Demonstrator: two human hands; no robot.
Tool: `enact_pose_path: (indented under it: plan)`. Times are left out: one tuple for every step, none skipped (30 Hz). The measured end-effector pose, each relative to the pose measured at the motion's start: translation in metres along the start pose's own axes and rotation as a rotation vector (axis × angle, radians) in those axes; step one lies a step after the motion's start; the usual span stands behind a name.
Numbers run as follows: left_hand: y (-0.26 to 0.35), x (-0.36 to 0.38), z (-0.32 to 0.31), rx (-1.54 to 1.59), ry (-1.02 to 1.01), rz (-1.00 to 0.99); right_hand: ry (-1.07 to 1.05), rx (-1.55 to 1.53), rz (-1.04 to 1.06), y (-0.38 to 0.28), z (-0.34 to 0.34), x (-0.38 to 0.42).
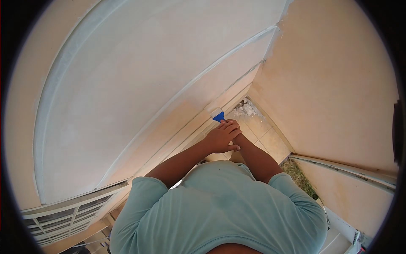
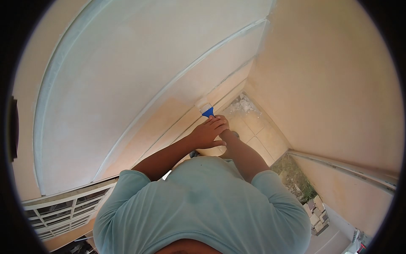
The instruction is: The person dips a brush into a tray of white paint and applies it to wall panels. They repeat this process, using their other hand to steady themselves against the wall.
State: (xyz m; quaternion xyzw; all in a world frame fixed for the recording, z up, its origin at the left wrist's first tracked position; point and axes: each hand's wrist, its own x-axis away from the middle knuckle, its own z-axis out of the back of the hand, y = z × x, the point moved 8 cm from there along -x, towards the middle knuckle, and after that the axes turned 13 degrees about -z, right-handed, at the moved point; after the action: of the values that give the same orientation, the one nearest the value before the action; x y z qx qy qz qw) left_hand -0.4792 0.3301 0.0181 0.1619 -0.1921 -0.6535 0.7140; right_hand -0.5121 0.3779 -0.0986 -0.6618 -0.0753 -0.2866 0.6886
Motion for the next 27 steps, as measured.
enact_pose_path:
  plan:
    - [-0.007,-0.002,0.001,0.025,0.018,0.036,0.000,-0.020,-0.004,-0.002,0.004,0.004]
    - [-0.012,-0.003,0.002,0.042,0.042,0.048,-0.001,-0.040,-0.008,-0.003,0.009,0.009]
    - [-0.012,-0.006,0.005,0.048,0.031,0.046,-0.003,-0.060,-0.011,-0.005,0.017,0.013]
    - [-0.010,-0.008,0.013,0.015,0.063,0.034,-0.006,-0.080,-0.010,-0.009,0.019,0.018]
    - [-0.007,-0.010,0.025,-0.019,0.098,0.023,-0.010,-0.096,-0.007,-0.024,0.019,0.008]
    - [-0.001,-0.012,0.036,-0.049,0.147,-0.002,-0.015,-0.112,-0.003,-0.040,0.019,-0.003]
    - [0.005,-0.015,0.043,-0.048,0.142,-0.002,-0.019,-0.128,0.001,-0.049,0.020,0.002]
    - [0.012,-0.017,0.054,-0.068,0.192,-0.026,-0.018,-0.144,0.011,-0.059,0.025,0.006]
    - [0.020,-0.020,0.067,-0.093,0.243,-0.054,-0.014,-0.161,0.026,-0.072,0.036,0.005]
    - [0.029,-0.023,0.078,-0.130,0.273,-0.079,-0.009,-0.179,0.044,-0.083,0.039,0.010]
    - [0.036,-0.025,0.084,-0.140,0.272,-0.091,0.001,-0.183,0.055,-0.095,0.046,0.011]
    - [0.044,-0.027,0.090,-0.189,0.298,-0.116,-0.064,-0.159,-0.086,-0.094,0.046,0.009]
    - [0.051,-0.028,0.097,-0.237,0.325,-0.138,-0.132,-0.134,-0.227,-0.092,0.045,0.011]
    - [0.056,-0.028,0.101,-0.244,0.328,-0.141,-0.130,-0.133,-0.220,-0.103,0.049,0.017]
    - [0.063,-0.029,0.105,-0.270,0.348,-0.154,-0.133,-0.129,-0.198,-0.114,0.054,0.026]
    - [0.067,-0.029,0.108,-0.295,0.367,-0.166,-0.137,-0.125,-0.177,-0.122,0.057,0.032]
    - [0.070,-0.030,0.109,-0.298,0.369,-0.164,-0.139,-0.124,-0.174,-0.124,0.058,0.037]
    - [0.074,-0.030,0.108,-0.298,0.371,-0.183,-0.110,-0.103,-0.128,-0.128,0.062,0.041]
    - [0.077,-0.029,0.108,-0.299,0.372,-0.203,-0.081,-0.083,-0.082,-0.130,0.064,0.046]
    - [0.080,-0.028,0.105,-0.299,0.368,-0.202,-0.083,-0.086,-0.082,-0.126,0.064,0.048]
    - [0.082,-0.028,0.098,-0.279,0.353,-0.204,-0.088,-0.143,-0.088,-0.119,0.063,0.048]
    - [0.081,-0.027,0.093,-0.256,0.337,-0.204,-0.093,-0.200,-0.098,-0.114,0.061,0.047]
    - [0.080,-0.027,0.089,-0.251,0.328,-0.200,-0.097,-0.207,-0.106,-0.110,0.059,0.044]
    - [0.076,-0.028,0.085,-0.268,0.318,-0.176,-0.105,-0.209,-0.124,-0.104,0.057,0.041]
    - [0.072,-0.029,0.080,-0.284,0.309,-0.151,-0.111,-0.211,-0.142,-0.099,0.054,0.038]
    - [0.069,-0.029,0.078,-0.276,0.298,-0.146,-0.116,-0.219,-0.154,-0.093,0.049,0.033]
    - [0.064,-0.028,0.076,-0.294,0.304,-0.120,-0.123,-0.224,-0.133,-0.090,0.044,0.025]
